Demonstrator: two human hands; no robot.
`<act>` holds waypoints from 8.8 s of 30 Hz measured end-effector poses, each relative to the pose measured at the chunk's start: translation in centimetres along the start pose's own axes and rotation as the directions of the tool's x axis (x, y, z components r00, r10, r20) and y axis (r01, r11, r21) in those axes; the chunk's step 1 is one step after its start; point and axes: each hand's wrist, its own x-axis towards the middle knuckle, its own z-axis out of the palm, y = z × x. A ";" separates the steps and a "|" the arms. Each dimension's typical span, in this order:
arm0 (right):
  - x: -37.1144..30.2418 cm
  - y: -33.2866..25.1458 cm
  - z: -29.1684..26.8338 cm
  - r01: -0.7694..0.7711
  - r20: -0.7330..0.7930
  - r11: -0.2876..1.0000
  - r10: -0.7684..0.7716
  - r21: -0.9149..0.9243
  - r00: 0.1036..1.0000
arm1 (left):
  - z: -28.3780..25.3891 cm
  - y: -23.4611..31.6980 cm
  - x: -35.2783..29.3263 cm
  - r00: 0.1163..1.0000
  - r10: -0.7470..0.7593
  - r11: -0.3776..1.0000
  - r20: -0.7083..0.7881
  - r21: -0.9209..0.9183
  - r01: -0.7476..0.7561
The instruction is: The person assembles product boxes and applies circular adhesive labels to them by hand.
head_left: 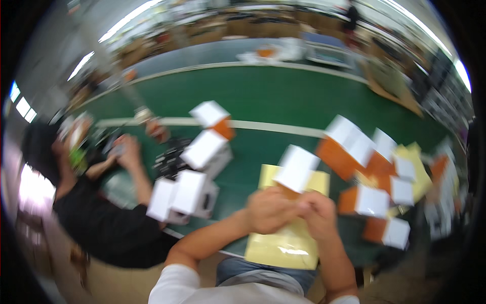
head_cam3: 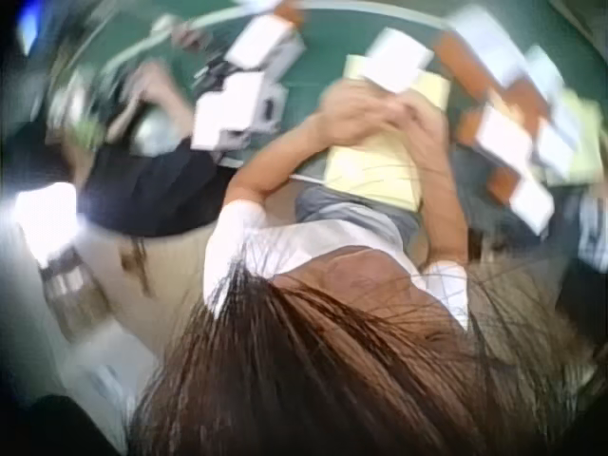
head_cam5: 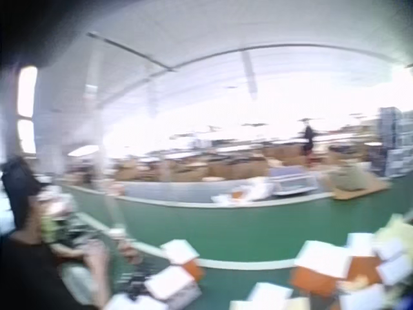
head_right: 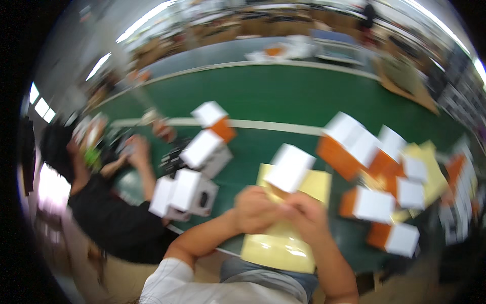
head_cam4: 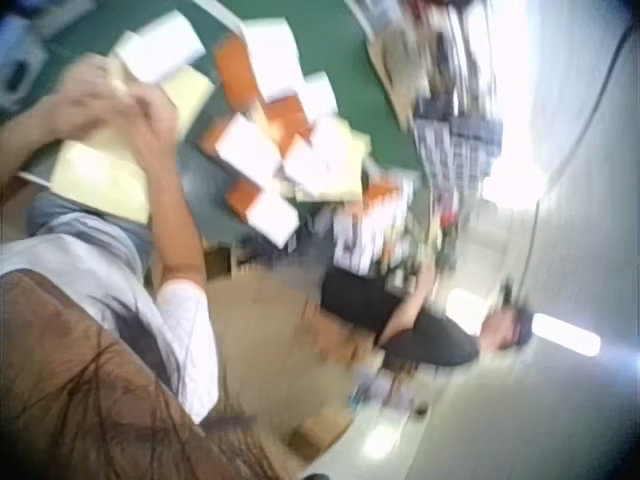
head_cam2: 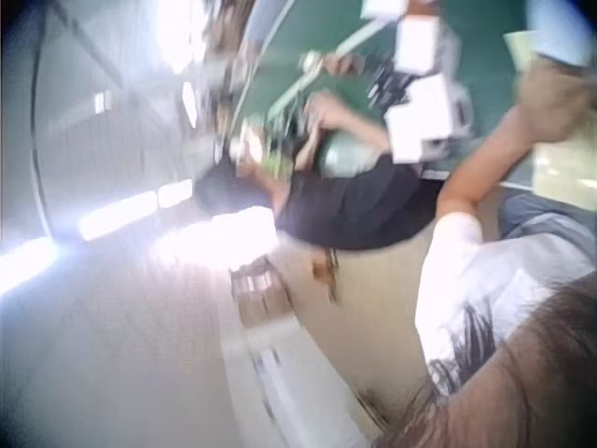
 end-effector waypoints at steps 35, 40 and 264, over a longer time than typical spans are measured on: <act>0.4 -0.4 1.1 0.140 0.037 0.911 -0.167 0.389 0.985 | 2.7 3.0 -1.0 0.997 0.024 0.991 -0.071 -0.129 -0.033; -0.1 0.2 0.2 0.070 -0.091 0.902 -0.034 0.426 0.995 | 2.4 2.5 -0.2 0.994 0.064 0.988 -0.085 -0.136 -0.075; 3.3 -0.6 -0.4 0.411 0.187 0.384 -0.502 -0.827 0.845 | -1.5 -2.8 -2.1 0.753 -0.568 0.740 0.331 -0.194 0.644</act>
